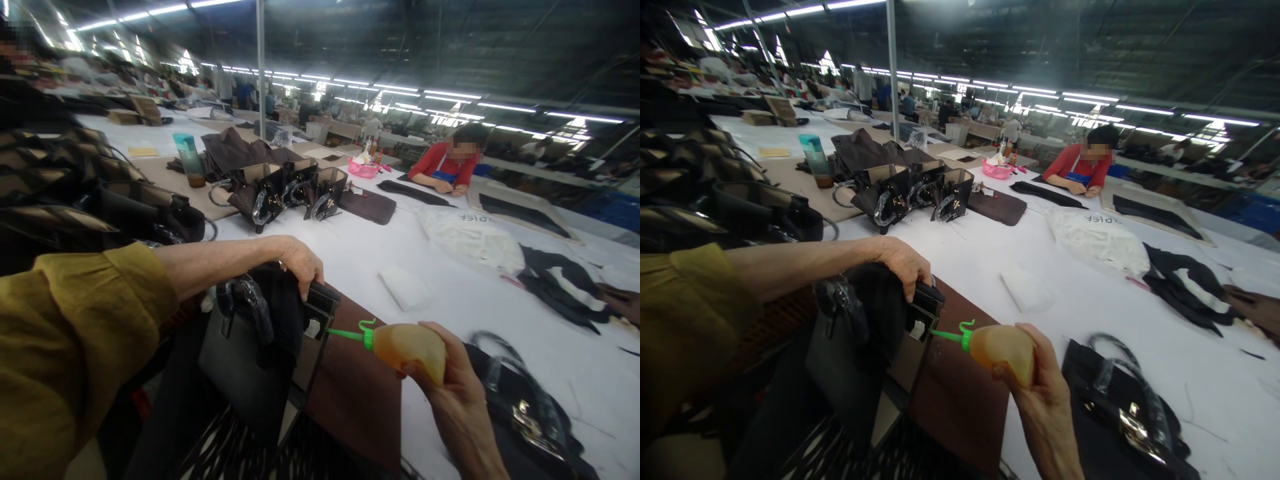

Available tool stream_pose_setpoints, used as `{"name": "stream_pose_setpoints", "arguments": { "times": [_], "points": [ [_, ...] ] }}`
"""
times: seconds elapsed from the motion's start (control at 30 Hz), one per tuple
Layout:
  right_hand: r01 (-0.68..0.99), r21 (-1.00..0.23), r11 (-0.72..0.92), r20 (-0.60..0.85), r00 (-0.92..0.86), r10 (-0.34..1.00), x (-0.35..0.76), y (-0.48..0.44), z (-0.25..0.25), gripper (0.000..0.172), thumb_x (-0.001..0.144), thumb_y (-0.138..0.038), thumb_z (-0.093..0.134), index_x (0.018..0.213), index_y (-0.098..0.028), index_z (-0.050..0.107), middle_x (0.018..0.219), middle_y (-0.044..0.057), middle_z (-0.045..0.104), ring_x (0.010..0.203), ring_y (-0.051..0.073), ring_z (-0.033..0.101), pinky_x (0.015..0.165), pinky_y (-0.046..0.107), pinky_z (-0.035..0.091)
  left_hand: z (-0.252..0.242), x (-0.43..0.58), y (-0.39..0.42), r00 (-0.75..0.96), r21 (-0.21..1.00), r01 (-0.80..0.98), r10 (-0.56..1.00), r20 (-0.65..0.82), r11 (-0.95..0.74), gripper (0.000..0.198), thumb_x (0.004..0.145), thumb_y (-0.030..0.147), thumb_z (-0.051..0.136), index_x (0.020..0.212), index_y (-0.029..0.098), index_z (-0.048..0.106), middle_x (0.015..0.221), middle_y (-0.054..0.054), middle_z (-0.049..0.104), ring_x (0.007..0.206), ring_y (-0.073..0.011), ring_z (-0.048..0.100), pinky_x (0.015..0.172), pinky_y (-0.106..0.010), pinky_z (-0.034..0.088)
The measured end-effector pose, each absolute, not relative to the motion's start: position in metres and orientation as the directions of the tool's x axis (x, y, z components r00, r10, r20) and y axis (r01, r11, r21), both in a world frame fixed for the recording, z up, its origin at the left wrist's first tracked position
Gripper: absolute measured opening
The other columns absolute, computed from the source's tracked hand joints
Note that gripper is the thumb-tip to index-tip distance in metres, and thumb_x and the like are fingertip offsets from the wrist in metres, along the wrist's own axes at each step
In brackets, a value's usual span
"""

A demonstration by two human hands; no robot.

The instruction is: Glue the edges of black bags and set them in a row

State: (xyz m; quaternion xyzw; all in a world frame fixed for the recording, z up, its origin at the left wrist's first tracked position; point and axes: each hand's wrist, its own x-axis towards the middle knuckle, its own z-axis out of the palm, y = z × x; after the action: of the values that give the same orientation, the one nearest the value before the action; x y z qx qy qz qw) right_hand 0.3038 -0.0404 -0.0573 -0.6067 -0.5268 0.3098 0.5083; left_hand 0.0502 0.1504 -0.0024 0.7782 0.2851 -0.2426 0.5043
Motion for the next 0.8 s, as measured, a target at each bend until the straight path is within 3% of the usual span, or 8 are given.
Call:
{"name": "stream_pose_setpoints", "arguments": {
  "times": [0.23, 0.8],
  "points": [
    [0.415, -0.903, 0.106, 0.215, 0.224, 0.950, 0.303, -0.048, -0.063, 0.050, 0.065, -0.042, 0.073, 0.109, -0.025, 0.055, 0.096, 0.003, 0.060, 0.078, 0.022, 0.057, 0.067, 0.031, 0.047, -0.007, 0.050, 0.152, 0.708, 0.640, 0.701, 0.205, -0.675, -0.314, 0.036, 0.055, 0.020, 0.065, 0.091, 0.018, 0.068, 0.076, 0.002, 0.070, 0.072, -0.0197, 0.061, 0.069, -0.029, 0.052],
    [0.255, -0.961, 0.110, 0.179, 0.263, 0.948, 0.297, -0.046, -0.068, 0.051, 0.069, -0.036, 0.072, 0.114, -0.027, 0.052, 0.100, 0.004, 0.056, 0.077, 0.023, 0.055, 0.063, 0.034, 0.051, -0.002, 0.051, 0.148, 0.682, 0.601, 0.727, 0.243, -0.690, -0.333, 0.036, 0.056, 0.020, 0.064, 0.091, 0.018, 0.067, 0.076, 0.001, 0.069, 0.070, -0.0205, 0.061, 0.067, -0.031, 0.051]
  ]
}}
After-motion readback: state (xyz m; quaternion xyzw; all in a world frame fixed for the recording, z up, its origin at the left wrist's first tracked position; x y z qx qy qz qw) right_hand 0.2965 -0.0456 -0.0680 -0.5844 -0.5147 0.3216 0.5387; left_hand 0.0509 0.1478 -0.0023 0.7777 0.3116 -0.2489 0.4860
